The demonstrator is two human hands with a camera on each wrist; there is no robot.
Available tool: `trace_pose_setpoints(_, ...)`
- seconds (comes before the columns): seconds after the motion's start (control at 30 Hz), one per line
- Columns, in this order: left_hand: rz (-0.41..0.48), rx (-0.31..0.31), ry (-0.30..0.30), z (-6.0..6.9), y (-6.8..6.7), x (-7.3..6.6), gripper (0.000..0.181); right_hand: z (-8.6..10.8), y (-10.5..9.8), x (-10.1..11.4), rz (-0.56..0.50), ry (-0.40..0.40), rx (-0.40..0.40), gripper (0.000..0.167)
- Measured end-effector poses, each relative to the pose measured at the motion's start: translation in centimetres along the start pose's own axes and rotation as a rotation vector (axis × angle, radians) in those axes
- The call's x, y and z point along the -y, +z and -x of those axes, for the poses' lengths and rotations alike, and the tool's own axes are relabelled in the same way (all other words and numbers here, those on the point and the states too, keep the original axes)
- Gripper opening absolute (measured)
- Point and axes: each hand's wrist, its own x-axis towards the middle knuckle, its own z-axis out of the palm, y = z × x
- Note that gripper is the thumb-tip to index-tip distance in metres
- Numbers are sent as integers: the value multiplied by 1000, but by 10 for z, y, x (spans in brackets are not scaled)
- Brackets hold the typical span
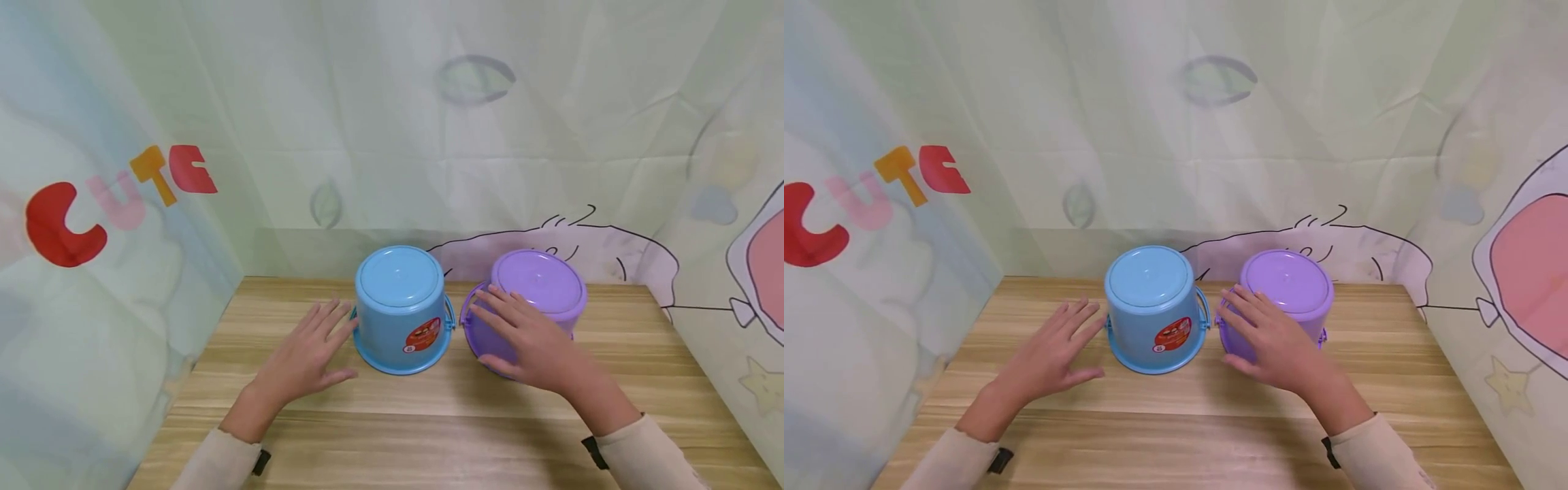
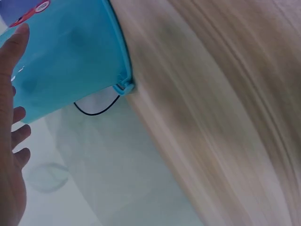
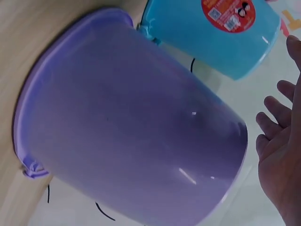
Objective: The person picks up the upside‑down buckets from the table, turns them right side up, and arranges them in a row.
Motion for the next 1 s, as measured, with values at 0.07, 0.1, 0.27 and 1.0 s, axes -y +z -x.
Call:
trace_pose_setpoints(0.07, 0, -5, 16, 1, 1, 0, 87, 0, 4, 2, -10, -16, -10, 72)
trace_pose_setpoints(0.1, 0, -7, 21, 2, 2, 0, 86, 0, 7, 4, -15, -24, -17, 71)
trace_pose_setpoints(0.27, -1, -4, 44, 6, 8, 0, 80, 2, 23, 8, -23, -58, -27, 68)
trace_pose_setpoints(1.0, 78, 66, 48, 12, 45, -1, 61, 6, 84, 12, -67, 48, 106, 70)
